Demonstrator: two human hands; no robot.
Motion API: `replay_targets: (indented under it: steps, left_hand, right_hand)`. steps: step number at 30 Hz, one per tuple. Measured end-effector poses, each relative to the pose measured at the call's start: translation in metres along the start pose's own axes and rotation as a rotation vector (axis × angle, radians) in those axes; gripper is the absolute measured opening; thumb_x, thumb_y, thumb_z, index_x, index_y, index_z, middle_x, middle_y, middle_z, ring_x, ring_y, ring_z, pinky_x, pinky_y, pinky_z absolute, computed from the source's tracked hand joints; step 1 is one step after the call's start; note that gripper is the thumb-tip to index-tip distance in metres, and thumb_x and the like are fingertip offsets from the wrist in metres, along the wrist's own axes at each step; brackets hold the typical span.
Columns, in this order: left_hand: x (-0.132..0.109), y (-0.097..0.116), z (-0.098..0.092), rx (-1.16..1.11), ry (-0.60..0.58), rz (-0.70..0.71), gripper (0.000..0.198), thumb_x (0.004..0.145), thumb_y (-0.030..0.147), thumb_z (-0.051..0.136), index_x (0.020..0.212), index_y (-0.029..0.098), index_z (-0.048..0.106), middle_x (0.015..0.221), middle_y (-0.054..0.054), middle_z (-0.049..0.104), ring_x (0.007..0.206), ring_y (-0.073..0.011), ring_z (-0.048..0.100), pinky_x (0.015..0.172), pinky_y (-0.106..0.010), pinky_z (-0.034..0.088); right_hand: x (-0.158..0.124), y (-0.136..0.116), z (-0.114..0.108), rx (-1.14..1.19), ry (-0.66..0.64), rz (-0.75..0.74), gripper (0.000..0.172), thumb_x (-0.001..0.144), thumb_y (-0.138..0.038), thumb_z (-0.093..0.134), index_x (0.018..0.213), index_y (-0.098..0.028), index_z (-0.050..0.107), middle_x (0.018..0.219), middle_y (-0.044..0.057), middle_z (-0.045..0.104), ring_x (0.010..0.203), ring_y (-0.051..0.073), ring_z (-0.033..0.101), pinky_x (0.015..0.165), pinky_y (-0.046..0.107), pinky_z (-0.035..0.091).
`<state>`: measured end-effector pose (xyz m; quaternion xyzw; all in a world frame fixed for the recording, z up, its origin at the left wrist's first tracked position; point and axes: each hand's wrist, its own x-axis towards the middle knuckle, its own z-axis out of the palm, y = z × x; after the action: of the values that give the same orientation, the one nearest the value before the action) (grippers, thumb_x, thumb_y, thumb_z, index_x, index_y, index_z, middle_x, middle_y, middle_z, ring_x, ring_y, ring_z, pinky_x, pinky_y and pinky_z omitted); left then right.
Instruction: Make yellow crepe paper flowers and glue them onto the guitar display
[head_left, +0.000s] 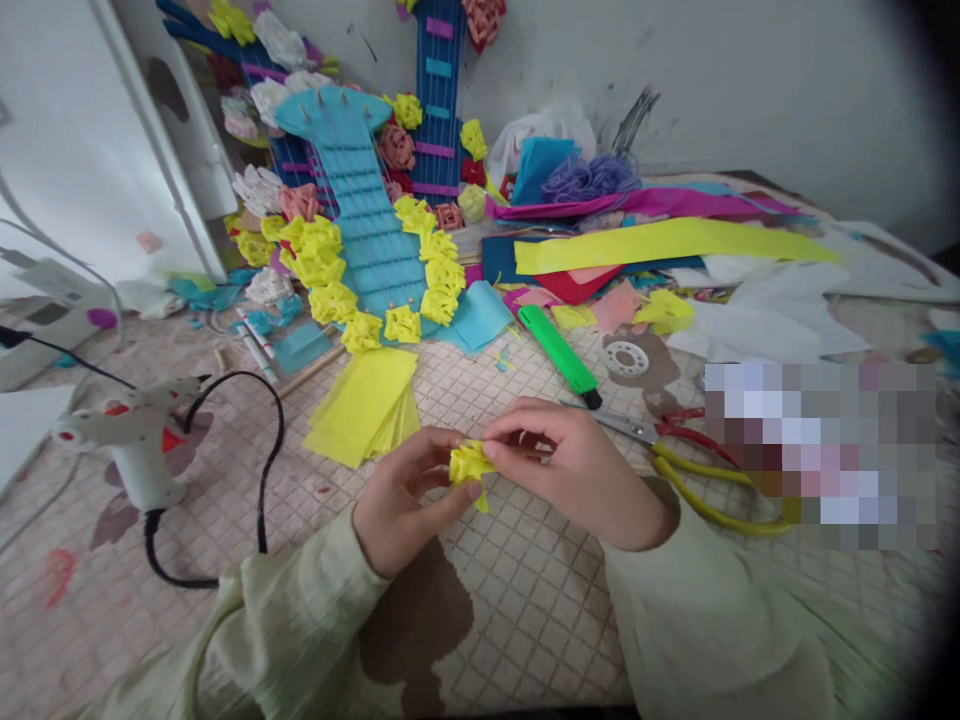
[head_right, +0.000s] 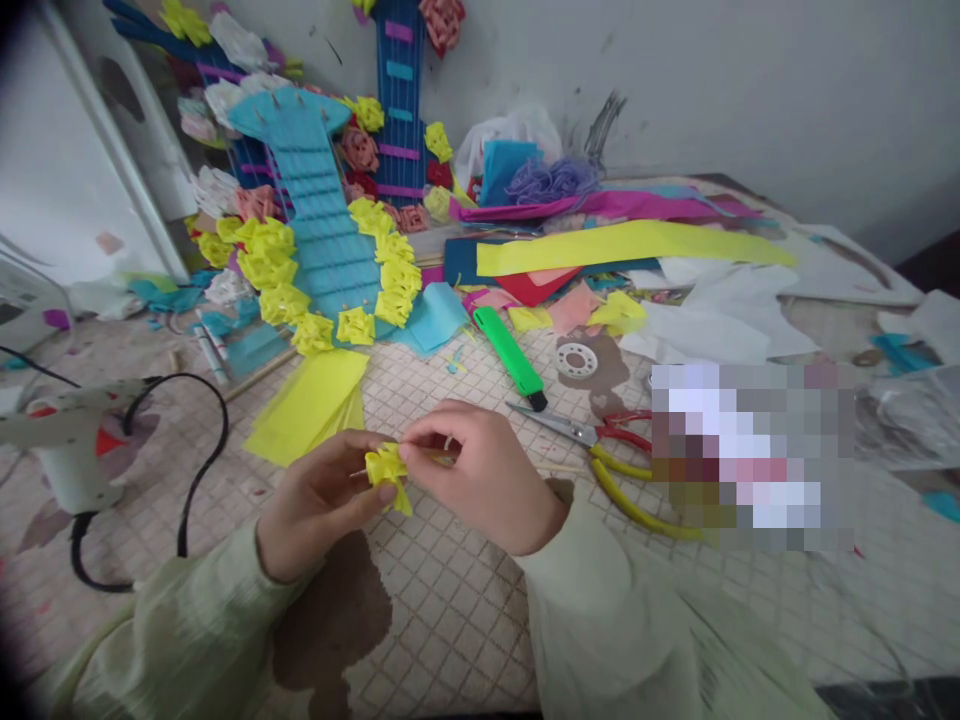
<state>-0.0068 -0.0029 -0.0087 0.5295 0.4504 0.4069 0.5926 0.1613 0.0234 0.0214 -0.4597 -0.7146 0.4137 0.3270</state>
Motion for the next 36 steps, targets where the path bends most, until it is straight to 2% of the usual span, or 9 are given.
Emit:
replay_targets:
  steps: [10, 19, 26, 36]
  left_hand:
    - [0.0018, -0.0013, -0.0013, 0.026, 0.0, 0.055, 0.023, 0.067, 0.015, 0.064, 0.088, 0.017, 0.054, 0.081, -0.001, 0.057, 0.073, -0.0118, 0.056, 0.067, -0.025, 0.049]
    - [0.001, -0.0032, -0.0027, 0.086, -0.007, 0.102, 0.023, 0.067, 0.014, 0.063, 0.089, 0.016, 0.054, 0.082, -0.002, 0.057, 0.075, -0.013, 0.057, 0.071, -0.026, 0.049]
    - [0.0013, -0.0029, -0.0028, 0.094, -0.001, 0.094, 0.022, 0.068, 0.016, 0.064, 0.088, 0.015, 0.054, 0.082, -0.003, 0.058, 0.076, -0.0139, 0.057, 0.071, -0.028, 0.049]
    - [0.0018, -0.0068, -0.003, -0.026, 0.002, 0.037, 0.02, 0.07, 0.017, 0.064, 0.088, 0.016, 0.057, 0.079, -0.002, 0.059, 0.071, -0.0122, 0.056, 0.065, -0.024, 0.049]
  right_hand:
    - [-0.0014, 0.0016, -0.0028, 0.035, -0.055, 0.012, 0.011, 0.078, -0.018, 0.053, 0.078, -0.017, 0.064, 0.078, 0.002, 0.064, 0.072, 0.012, 0.058, 0.062, 0.024, 0.046]
    - [-0.0006, 0.0002, -0.001, -0.038, -0.04, -0.049, 0.013, 0.078, -0.014, 0.052, 0.072, -0.015, 0.064, 0.071, 0.0, 0.061, 0.066, 0.01, 0.055, 0.057, 0.021, 0.042]
    - [0.0007, 0.0025, 0.0012, -0.038, -0.021, -0.049, 0.011, 0.076, -0.013, 0.055, 0.072, -0.016, 0.065, 0.072, 0.0, 0.061, 0.066, 0.01, 0.055, 0.056, 0.021, 0.042]
    - [0.0009, 0.0028, 0.0002, 0.014, -0.021, 0.004, 0.01, 0.074, -0.013, 0.056, 0.074, -0.017, 0.065, 0.073, 0.0, 0.063, 0.067, 0.01, 0.057, 0.057, 0.021, 0.044]
